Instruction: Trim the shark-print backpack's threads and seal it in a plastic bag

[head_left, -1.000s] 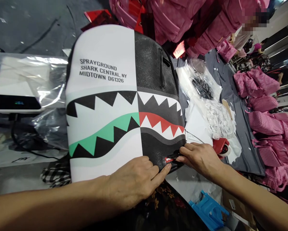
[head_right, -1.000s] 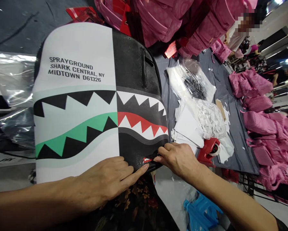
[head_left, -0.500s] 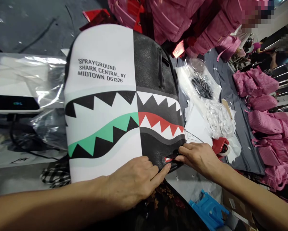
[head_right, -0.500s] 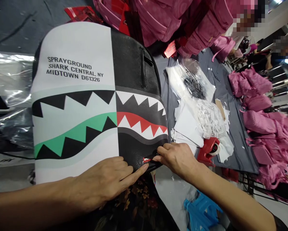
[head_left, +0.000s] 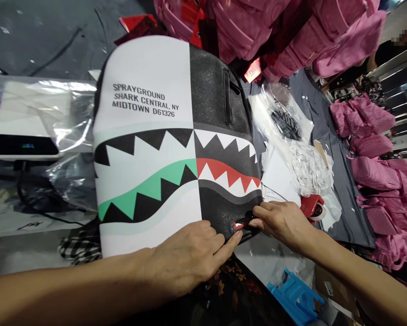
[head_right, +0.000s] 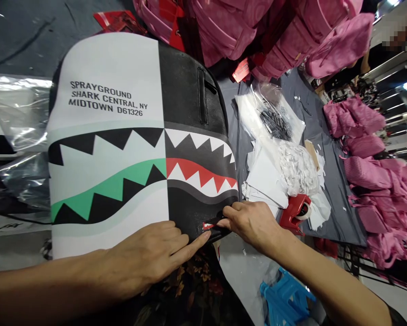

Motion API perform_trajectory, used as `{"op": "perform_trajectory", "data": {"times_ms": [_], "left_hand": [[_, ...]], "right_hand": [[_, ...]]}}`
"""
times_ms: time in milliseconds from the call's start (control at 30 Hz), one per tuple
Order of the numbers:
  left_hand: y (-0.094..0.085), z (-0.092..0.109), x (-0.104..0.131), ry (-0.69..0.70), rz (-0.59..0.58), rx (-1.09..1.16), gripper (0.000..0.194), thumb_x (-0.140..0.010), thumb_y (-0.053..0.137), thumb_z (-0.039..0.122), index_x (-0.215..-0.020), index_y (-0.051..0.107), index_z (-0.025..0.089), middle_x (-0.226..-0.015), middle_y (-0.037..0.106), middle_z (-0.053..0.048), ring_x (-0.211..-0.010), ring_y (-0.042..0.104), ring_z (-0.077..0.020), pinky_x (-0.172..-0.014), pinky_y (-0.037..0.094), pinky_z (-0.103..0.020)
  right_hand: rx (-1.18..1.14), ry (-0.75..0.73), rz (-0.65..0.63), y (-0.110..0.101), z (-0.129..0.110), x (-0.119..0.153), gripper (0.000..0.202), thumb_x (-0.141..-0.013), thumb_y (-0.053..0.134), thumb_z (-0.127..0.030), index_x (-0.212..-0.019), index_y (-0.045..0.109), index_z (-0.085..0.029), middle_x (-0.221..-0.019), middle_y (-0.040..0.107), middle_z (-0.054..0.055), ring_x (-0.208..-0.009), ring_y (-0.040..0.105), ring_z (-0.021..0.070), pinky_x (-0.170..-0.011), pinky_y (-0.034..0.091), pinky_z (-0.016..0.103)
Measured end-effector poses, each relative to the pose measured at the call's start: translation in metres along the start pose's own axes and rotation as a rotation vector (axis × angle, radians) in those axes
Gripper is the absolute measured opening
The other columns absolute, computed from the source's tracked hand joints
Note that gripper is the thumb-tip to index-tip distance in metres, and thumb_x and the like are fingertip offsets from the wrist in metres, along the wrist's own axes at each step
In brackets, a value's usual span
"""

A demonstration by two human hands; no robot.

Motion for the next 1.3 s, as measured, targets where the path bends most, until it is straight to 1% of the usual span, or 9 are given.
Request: {"op": "perform_trajectory", "data": {"times_ms": [133, 267, 400, 533, 767, 867, 1000, 1133, 1300], "left_hand": [[-0.001, 0.0, 0.0, 0.0, 0.035, -0.009, 0.05, -0.087, 0.04, 0.003, -0.137, 0.035, 0.0, -0.074, 0.061, -0.002, -0.059, 0.047, -0.0191, -0.055, 0.029, -0.036], [0.002, -0.002, 0.001, -0.001, 0.015, 0.018, 0.054, -0.087, 0.039, 0.004, -0.141, 0.031, 0.002, -0.075, 0.062, -0.002, -0.062, 0.049, -0.0205, -0.056, 0.03, -0.036], [0.003, -0.002, 0.001, -0.003, -0.015, 0.039, 0.055, -0.088, 0.039, 0.005, -0.142, 0.03, 0.002, -0.077, 0.063, -0.003, -0.063, 0.05, -0.0209, -0.055, 0.031, -0.036], [0.0, -0.001, 0.0, 0.012, 0.001, 0.039, 0.055, -0.086, 0.046, 0.007, -0.139, 0.034, 0.0, -0.076, 0.062, -0.003, -0.061, 0.048, -0.0186, -0.056, 0.031, -0.035], [0.001, -0.001, -0.001, 0.012, -0.007, 0.009, 0.053, -0.087, 0.042, 0.005, -0.139, 0.036, 0.001, -0.074, 0.062, -0.002, -0.06, 0.047, -0.0185, -0.055, 0.029, -0.035], [0.0, -0.001, -0.002, 0.015, -0.002, 0.002, 0.053, -0.085, 0.043, 0.004, -0.138, 0.037, 0.0, -0.074, 0.062, -0.002, -0.06, 0.047, -0.0186, -0.055, 0.029, -0.035], [0.001, -0.001, -0.003, 0.019, -0.012, 0.007, 0.054, -0.086, 0.045, 0.007, -0.138, 0.036, 0.0, -0.076, 0.064, -0.003, -0.06, 0.049, -0.0189, -0.055, 0.031, -0.035], [0.0, -0.001, -0.003, 0.019, -0.017, 0.003, 0.053, -0.086, 0.045, 0.007, -0.139, 0.038, 0.0, -0.077, 0.064, -0.003, -0.061, 0.049, -0.0184, -0.055, 0.032, -0.035], [0.0, -0.001, -0.001, 0.017, -0.019, 0.02, 0.056, -0.085, 0.048, 0.01, -0.139, 0.038, 0.001, -0.079, 0.065, -0.003, -0.062, 0.049, -0.0181, -0.056, 0.033, -0.034]], "right_hand": [[-0.001, -0.027, 0.04, -0.003, -0.002, 0.0, 0.061, -0.108, 0.014, -0.052, -0.077, 0.055, -0.018, -0.067, 0.06, 0.001, -0.054, 0.05, 0.0121, -0.052, 0.018, 0.028], [0.014, -0.028, 0.064, -0.005, -0.002, 0.001, 0.059, -0.108, 0.015, -0.051, -0.077, 0.054, -0.018, -0.066, 0.058, 0.0, -0.053, 0.049, 0.012, -0.051, 0.017, 0.028], [0.01, -0.018, 0.019, -0.001, -0.001, 0.002, 0.056, -0.108, 0.019, -0.05, -0.079, 0.054, -0.018, -0.066, 0.058, 0.001, -0.055, 0.049, 0.012, -0.052, 0.018, 0.028], [0.032, -0.003, -0.022, 0.001, -0.001, 0.001, 0.052, -0.108, 0.024, -0.049, -0.08, 0.054, -0.018, -0.068, 0.06, 0.002, -0.056, 0.051, 0.0122, -0.052, 0.017, 0.028], [0.047, -0.016, 0.013, -0.004, -0.003, 0.002, 0.061, -0.108, 0.013, -0.052, -0.078, 0.055, -0.018, -0.068, 0.059, 0.002, -0.056, 0.051, 0.0127, -0.052, 0.017, 0.029], [0.055, 0.003, 0.016, -0.005, -0.002, 0.004, 0.063, -0.107, 0.012, -0.053, -0.077, 0.055, -0.018, -0.067, 0.058, 0.002, -0.056, 0.05, 0.0131, -0.052, 0.017, 0.029], [0.062, 0.013, 0.031, -0.003, -0.005, 0.003, 0.064, -0.107, 0.01, -0.052, -0.077, 0.055, -0.018, -0.066, 0.058, 0.002, -0.056, 0.049, 0.0135, -0.052, 0.017, 0.029], [0.06, 0.012, 0.018, 0.0, -0.007, 0.001, 0.062, -0.107, 0.012, -0.052, -0.078, 0.055, -0.018, -0.068, 0.059, 0.002, -0.058, 0.049, 0.0136, -0.053, 0.016, 0.03], [0.079, 0.001, 0.059, -0.002, -0.01, -0.001, 0.061, -0.108, 0.012, -0.051, -0.076, 0.054, -0.018, -0.066, 0.056, 0.002, -0.056, 0.046, 0.0138, -0.052, 0.016, 0.03]]}}
Point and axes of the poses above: each hand's wrist, its own x-axis away from the middle knuckle, its own y-axis out of the palm, z = x × y, the point moved 7 cm from there along -x, towards the middle knuckle
